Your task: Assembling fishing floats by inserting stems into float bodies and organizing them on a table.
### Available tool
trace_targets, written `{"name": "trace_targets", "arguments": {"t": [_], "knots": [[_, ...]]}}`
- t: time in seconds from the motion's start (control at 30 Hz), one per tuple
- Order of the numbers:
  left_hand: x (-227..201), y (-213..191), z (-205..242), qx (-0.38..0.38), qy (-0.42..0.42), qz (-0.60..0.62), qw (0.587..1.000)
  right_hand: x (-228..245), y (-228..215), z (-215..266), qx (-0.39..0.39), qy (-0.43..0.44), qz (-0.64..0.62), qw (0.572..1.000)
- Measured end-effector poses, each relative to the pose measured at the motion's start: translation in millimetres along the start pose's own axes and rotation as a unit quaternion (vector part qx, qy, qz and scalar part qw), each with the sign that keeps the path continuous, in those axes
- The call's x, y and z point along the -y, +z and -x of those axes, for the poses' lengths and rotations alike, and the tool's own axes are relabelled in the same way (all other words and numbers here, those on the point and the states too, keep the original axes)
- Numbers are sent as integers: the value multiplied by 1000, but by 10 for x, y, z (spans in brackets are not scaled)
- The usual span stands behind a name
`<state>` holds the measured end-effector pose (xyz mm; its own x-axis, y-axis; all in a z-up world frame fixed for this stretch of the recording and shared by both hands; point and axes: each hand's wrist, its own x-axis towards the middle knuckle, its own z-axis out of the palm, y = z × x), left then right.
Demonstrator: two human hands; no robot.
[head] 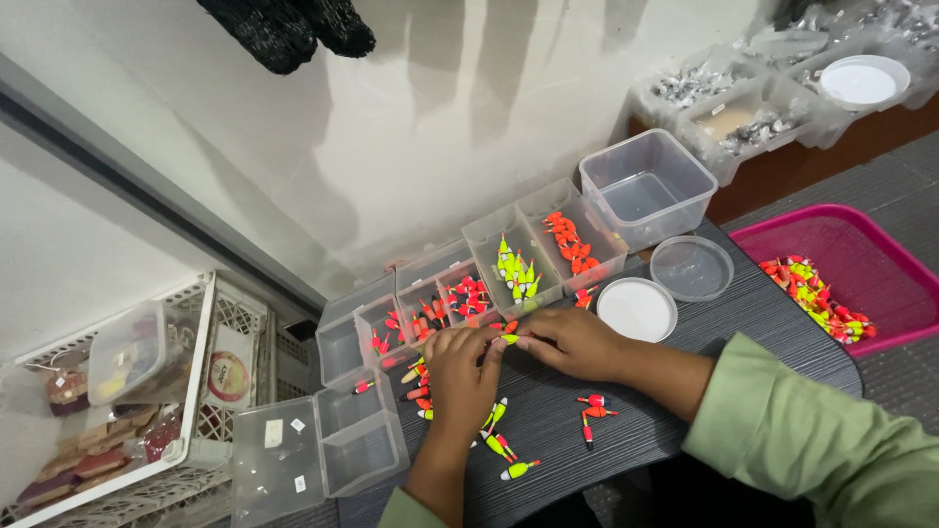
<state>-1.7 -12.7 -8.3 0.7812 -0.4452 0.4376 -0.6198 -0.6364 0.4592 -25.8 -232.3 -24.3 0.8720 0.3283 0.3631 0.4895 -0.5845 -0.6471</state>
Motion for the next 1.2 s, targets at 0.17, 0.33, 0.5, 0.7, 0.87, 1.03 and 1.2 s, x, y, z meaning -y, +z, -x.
{"name": "trace_targets", "arguments": {"t": [0.17,0.33,0.5,0.7,0.87,1.03,1.2], "knots": [[-161,-106,-29,-44,15,43,998,-89,50,-8,-16,-7,-8,1000],[-22,-22,-4,-51,29,57,997,-13,11,0,-7,-17,-5,1000],[-88,-80,-20,-42,47,93,994,28,-33,-23,1,5,-10,1000],[-66,-86,-16,-37,36,85,995,22,-12,-19,2,-3,-20,1000],[-117,-93,-22,-38,51,111,992,-45,3,2,-11,2,-16,1000],[-150,-193,-40,-20,29,90,995,8,-10,-13,-18,-11,-20,1000],[-93,-125,-12,-25,49,75,996,-10,-11,-8,-24,-14,-23,999]]}}
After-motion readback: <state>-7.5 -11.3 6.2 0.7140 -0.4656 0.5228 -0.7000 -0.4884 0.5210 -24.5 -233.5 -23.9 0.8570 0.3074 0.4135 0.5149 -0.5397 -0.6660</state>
